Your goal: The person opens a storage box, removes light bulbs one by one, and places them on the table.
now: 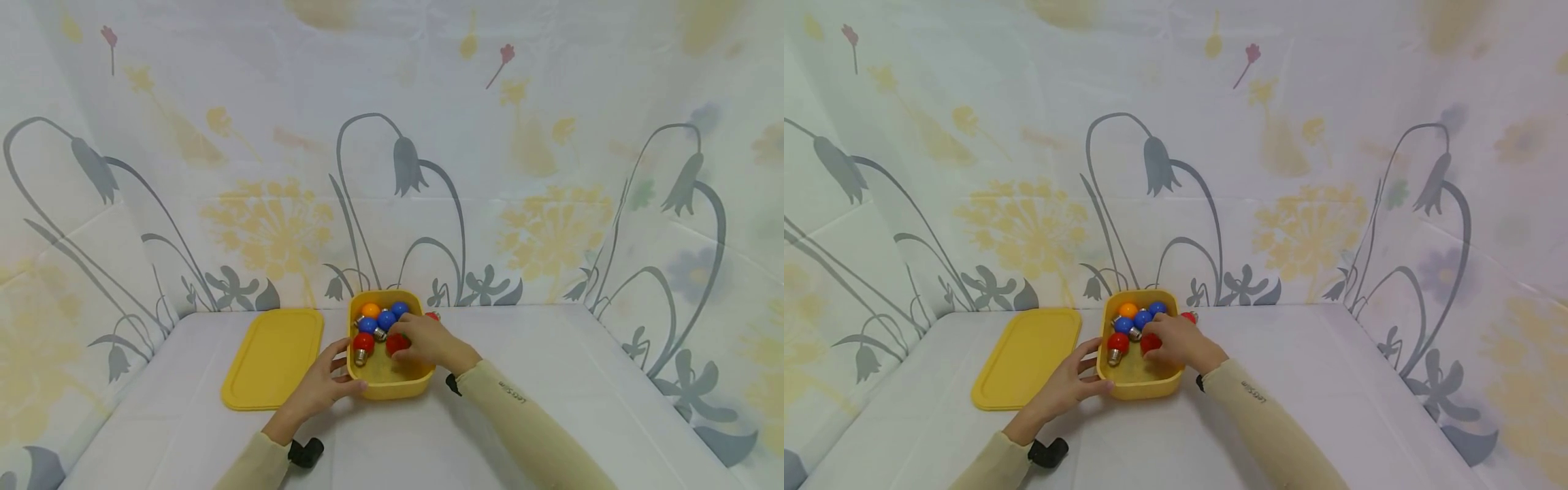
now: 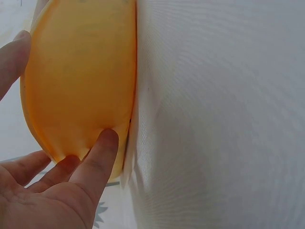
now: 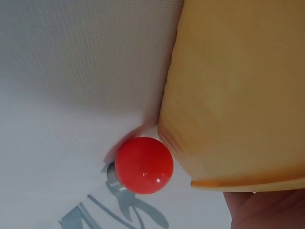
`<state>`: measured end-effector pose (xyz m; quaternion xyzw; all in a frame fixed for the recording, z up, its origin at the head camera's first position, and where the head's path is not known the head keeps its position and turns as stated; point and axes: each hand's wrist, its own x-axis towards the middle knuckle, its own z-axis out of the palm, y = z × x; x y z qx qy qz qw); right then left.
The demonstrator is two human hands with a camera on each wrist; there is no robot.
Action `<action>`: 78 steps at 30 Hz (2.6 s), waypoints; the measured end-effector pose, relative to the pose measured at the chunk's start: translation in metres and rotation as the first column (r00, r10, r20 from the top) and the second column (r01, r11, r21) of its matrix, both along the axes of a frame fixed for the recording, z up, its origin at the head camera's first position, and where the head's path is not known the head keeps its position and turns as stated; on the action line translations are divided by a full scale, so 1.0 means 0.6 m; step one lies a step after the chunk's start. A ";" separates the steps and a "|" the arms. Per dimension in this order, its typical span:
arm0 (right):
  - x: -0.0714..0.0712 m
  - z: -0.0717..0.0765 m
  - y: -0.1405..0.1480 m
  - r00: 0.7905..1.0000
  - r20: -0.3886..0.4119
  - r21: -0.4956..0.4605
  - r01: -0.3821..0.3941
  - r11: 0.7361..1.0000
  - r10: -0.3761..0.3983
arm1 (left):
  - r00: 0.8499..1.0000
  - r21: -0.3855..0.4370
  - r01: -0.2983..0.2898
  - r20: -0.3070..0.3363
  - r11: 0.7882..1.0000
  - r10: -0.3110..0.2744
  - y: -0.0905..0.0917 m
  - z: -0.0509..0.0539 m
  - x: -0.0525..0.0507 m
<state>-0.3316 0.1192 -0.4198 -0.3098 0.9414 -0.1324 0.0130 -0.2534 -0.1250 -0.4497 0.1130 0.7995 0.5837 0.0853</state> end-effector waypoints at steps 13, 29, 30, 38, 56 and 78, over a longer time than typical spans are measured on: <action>0.015 0.007 -0.014 0.996 0.087 -0.013 -0.023 1.000 0.024 | 1.000 -0.018 0.023 0.004 1.000 -0.023 -0.003 -0.002 0.002; 0.006 -0.007 -0.022 0.998 0.043 0.040 -0.036 0.999 0.035 | 1.000 -0.007 0.007 0.000 1.000 -0.007 -0.001 -0.001 0.001; 0.006 -0.007 -0.022 0.999 0.040 0.040 -0.036 0.999 0.035 | 1.000 -0.004 0.008 -0.001 1.000 -0.008 -0.001 -0.001 0.000; 0.008 -0.005 -0.021 0.999 0.036 0.023 -0.036 0.999 0.035 | 1.000 -0.011 -0.003 0.007 1.000 0.003 -0.002 0.000 0.000; 0.024 0.057 0.025 0.998 -0.068 -0.173 -0.022 0.985 0.011 | 1.000 -0.003 0.005 0.002 1.000 -0.005 0.000 -0.001 -0.004; 0.003 0.015 0.138 0.965 -0.242 -0.334 0.016 0.942 -0.102 | 0.999 0.035 0.032 0.003 0.999 -0.032 -0.002 -0.003 0.003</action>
